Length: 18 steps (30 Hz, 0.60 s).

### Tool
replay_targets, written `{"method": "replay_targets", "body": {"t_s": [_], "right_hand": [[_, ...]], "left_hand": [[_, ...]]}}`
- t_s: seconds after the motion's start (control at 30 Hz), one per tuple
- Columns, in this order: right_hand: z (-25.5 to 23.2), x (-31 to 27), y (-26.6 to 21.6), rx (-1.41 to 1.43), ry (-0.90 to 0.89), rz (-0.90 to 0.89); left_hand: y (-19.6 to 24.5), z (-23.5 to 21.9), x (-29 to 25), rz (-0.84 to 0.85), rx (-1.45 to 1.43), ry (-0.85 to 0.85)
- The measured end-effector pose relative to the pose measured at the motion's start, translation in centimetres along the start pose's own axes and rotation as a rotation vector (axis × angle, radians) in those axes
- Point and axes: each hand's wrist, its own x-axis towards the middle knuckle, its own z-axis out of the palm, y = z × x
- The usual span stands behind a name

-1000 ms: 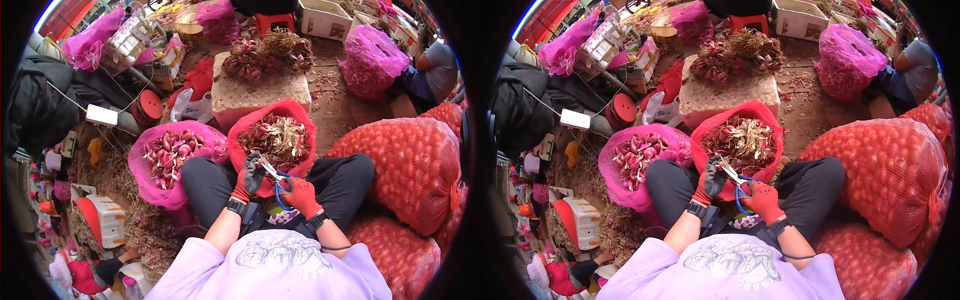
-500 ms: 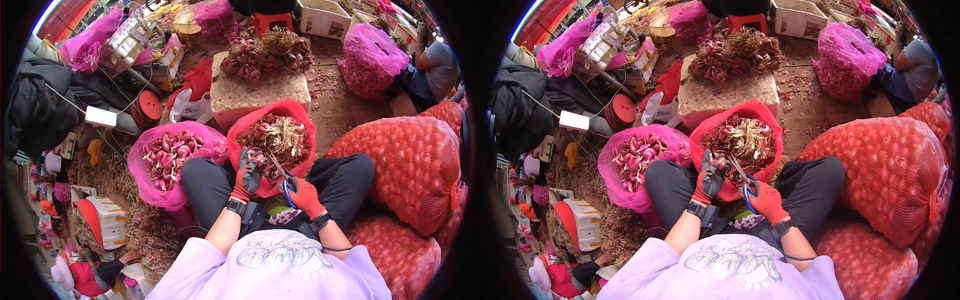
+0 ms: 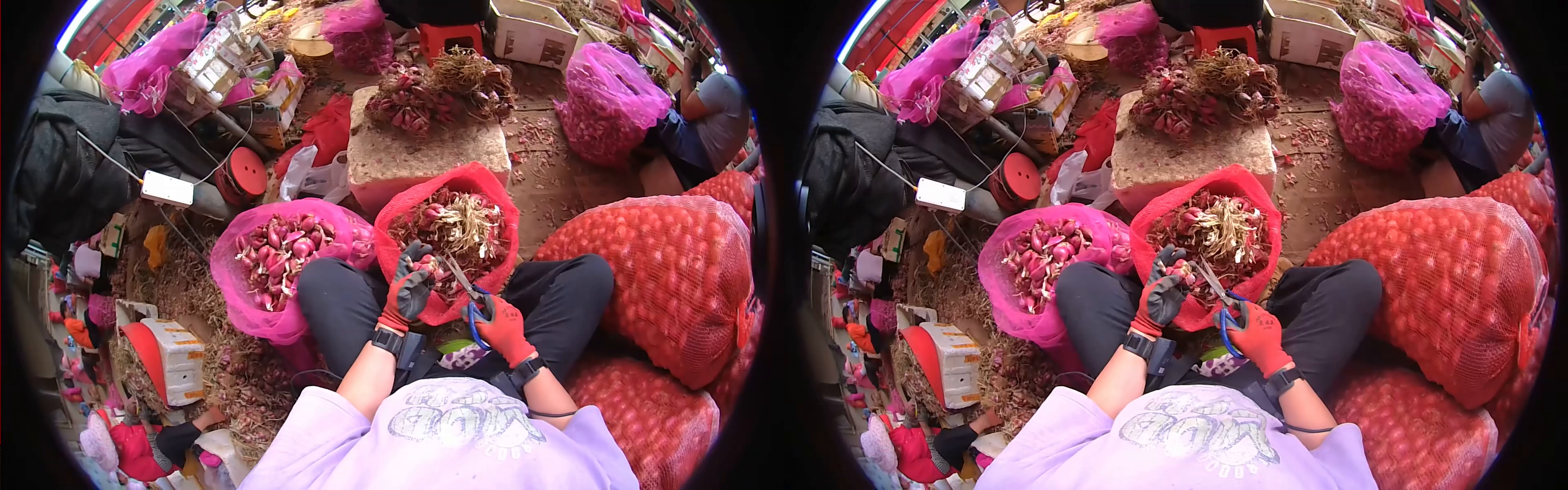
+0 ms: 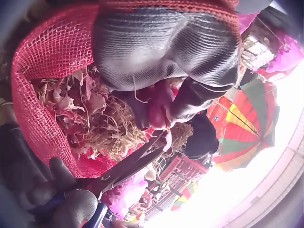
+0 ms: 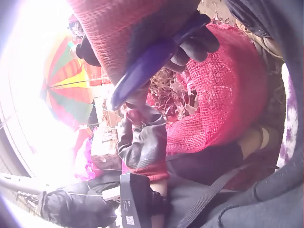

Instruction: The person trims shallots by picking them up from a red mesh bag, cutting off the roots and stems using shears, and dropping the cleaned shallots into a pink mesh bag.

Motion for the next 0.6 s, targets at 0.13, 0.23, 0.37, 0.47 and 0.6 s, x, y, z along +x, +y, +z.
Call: {"method": "replay_targets", "body": {"t_s": [0.13,0.23,0.37,0.47,0.6], "right_hand": [[0.2,-0.2,0.4,0.015,0.034,0.004],[0.2,-0.1,0.2,-0.024,0.068,-0.041],[0.2,-0.1,0.3,-0.043,0.104,-0.094],[0.2,0.0,0.4,-0.005,0.145,-0.105],[0.3,0.0,0.5,0.017,0.158,-0.072]], "left_hand": [[0.3,0.0,0.1,-0.051,-0.168,-0.091],[0.7,0.7,0.1,-0.085,-0.246,-0.139],[0.6,-0.5,0.0,-0.087,-0.166,-0.191],[0.1,-2.4,-0.2,-0.029,0.037,-0.222],[-0.5,-1.9,-0.3,0.015,0.054,-0.225]]}}
